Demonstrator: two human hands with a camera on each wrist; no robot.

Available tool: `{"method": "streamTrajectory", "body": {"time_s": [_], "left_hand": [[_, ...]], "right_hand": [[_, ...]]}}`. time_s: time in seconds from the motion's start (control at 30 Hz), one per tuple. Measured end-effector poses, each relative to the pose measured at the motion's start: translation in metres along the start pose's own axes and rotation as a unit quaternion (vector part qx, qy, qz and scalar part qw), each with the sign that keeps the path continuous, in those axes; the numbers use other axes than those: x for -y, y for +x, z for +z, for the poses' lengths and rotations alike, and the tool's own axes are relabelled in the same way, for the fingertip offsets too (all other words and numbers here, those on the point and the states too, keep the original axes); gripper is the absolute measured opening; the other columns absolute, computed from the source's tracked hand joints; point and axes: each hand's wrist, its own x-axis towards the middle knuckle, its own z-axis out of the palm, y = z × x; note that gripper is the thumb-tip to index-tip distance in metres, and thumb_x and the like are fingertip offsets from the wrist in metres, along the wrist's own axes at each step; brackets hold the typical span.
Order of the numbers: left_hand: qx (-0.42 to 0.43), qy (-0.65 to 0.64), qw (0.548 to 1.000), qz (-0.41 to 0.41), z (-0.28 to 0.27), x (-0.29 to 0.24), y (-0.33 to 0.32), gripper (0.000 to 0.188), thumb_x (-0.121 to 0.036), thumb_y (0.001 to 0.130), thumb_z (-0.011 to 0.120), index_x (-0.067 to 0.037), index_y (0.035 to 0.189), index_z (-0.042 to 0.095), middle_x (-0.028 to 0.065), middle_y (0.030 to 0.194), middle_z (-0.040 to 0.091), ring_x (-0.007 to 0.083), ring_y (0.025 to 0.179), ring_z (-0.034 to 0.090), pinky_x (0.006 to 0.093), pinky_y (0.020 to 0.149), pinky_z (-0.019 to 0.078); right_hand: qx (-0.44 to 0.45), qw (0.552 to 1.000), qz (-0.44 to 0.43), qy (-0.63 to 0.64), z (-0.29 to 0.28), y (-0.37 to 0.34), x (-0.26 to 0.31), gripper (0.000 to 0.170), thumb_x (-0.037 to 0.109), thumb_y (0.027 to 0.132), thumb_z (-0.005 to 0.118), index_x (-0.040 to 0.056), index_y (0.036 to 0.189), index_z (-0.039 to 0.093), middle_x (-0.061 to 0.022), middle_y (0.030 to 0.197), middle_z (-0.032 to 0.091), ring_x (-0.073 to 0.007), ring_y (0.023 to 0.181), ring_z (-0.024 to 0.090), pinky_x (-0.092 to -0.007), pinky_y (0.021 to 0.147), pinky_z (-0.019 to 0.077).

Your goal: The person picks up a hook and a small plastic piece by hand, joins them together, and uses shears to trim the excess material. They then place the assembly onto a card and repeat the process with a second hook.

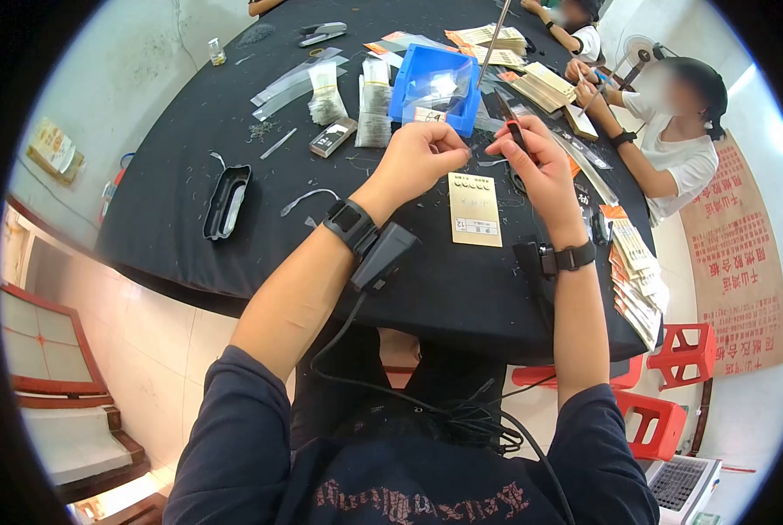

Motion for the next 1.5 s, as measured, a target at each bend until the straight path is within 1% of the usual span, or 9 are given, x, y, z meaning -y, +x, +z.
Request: {"method": "streamTrajectory", "body": {"time_s": [0.1, 0.2, 0.3, 0.4, 0.5, 0.8, 1.1, 1.5], "left_hand": [[-0.049, -0.051, 0.997, 0.021, 0.0, 0.003, 0.002, 0.012, -0.013, 0.079, 0.07, -0.001, 0.082, 0.069, 0.0004, 0.071, 0.063, 0.006, 0.065, 0.054, 0.0233, 0.06, 0.0438], [-0.051, -0.049, 0.997, 0.028, -0.003, 0.001, 0.001, 0.011, -0.011, 0.086, 0.069, -0.001, 0.088, 0.067, -0.002, 0.079, 0.062, 0.0029, 0.071, 0.052, 0.0183, 0.062, 0.0412], [-0.067, -0.053, 0.996, 0.026, -0.004, -0.001, 0.0, 0.01, -0.011, 0.087, 0.068, -0.001, 0.088, 0.067, -0.0029, 0.078, 0.061, 0.0024, 0.07, 0.051, 0.0181, 0.062, 0.0408], [-0.094, -0.081, 0.991, 0.047, -0.003, -0.002, 0.001, 0.01, -0.012, 0.08, 0.069, -0.002, 0.08, 0.068, -0.0028, 0.07, 0.061, 0.003, 0.062, 0.049, 0.0205, 0.056, 0.039], [-0.072, -0.044, 0.996, 0.042, -0.006, -0.002, 0.001, 0.01, -0.011, 0.087, 0.068, -0.002, 0.087, 0.066, -0.0036, 0.078, 0.061, 0.0015, 0.069, 0.05, 0.0176, 0.061, 0.0396], [-0.071, -0.023, 0.996, 0.041, -0.006, -0.004, 0.0, 0.01, -0.012, 0.085, 0.069, -0.002, 0.085, 0.066, -0.0046, 0.076, 0.06, 0.001, 0.066, 0.049, 0.0173, 0.059, 0.0386], [-0.062, -0.012, 0.997, 0.04, -0.005, -0.007, -0.001, 0.011, -0.013, 0.085, 0.069, -0.002, 0.084, 0.066, -0.0049, 0.073, 0.059, 0.0006, 0.063, 0.047, 0.0175, 0.056, 0.0364], [-0.06, 0.005, 0.997, 0.039, -0.006, -0.009, -0.002, 0.011, -0.013, 0.084, 0.069, -0.002, 0.085, 0.067, -0.0043, 0.073, 0.059, 0.0011, 0.062, 0.046, 0.0179, 0.055, 0.0361]], "right_hand": [[0.016, 0.997, 0.053, -0.053, -0.01, -0.002, 0.001, 0.019, 0.023, 0.087, 0.068, 0.0043, 0.084, 0.071, -0.0029, 0.09, 0.051, -0.0145, 0.085, 0.051, -0.0265, 0.073, 0.0411], [0.036, 0.991, 0.021, -0.128, -0.015, -0.003, -0.009, 0.019, 0.024, 0.082, 0.072, 0.0047, 0.081, 0.071, -0.0038, 0.087, 0.05, -0.0161, 0.083, 0.051, -0.0282, 0.072, 0.0408], [0.065, 0.988, 0.048, -0.129, -0.016, -0.004, -0.008, 0.021, 0.025, 0.078, 0.074, 0.0042, 0.078, 0.069, -0.0046, 0.085, 0.048, -0.0173, 0.08, 0.05, -0.0292, 0.07, 0.0402], [0.104, 0.984, 0.066, -0.126, -0.017, -0.005, -0.005, 0.024, 0.026, 0.077, 0.075, 0.0031, 0.076, 0.068, -0.0043, 0.084, 0.048, -0.017, 0.078, 0.049, -0.0283, 0.068, 0.0394], [0.122, 0.983, 0.061, -0.123, -0.016, -0.006, -0.006, 0.025, 0.026, 0.077, 0.075, 0.0025, 0.077, 0.067, -0.0042, 0.084, 0.047, -0.0169, 0.077, 0.049, -0.0284, 0.068, 0.0393], [0.129, 0.983, 0.068, -0.115, -0.014, -0.006, -0.005, 0.028, 0.027, 0.077, 0.075, 0.0002, 0.08, 0.067, -0.0045, 0.085, 0.048, -0.0166, 0.078, 0.049, -0.0282, 0.067, 0.0395], [0.141, 0.98, 0.062, -0.124, -0.015, -0.005, -0.005, 0.028, 0.027, 0.076, 0.075, -0.0001, 0.081, 0.068, -0.0047, 0.085, 0.048, -0.0166, 0.078, 0.05, -0.0285, 0.068, 0.0398], [0.143, 0.98, 0.073, -0.117, -0.014, -0.005, -0.002, 0.026, 0.026, 0.077, 0.074, 0.0009, 0.082, 0.069, -0.0044, 0.085, 0.048, -0.0167, 0.078, 0.05, -0.0283, 0.068, 0.0404]]}}
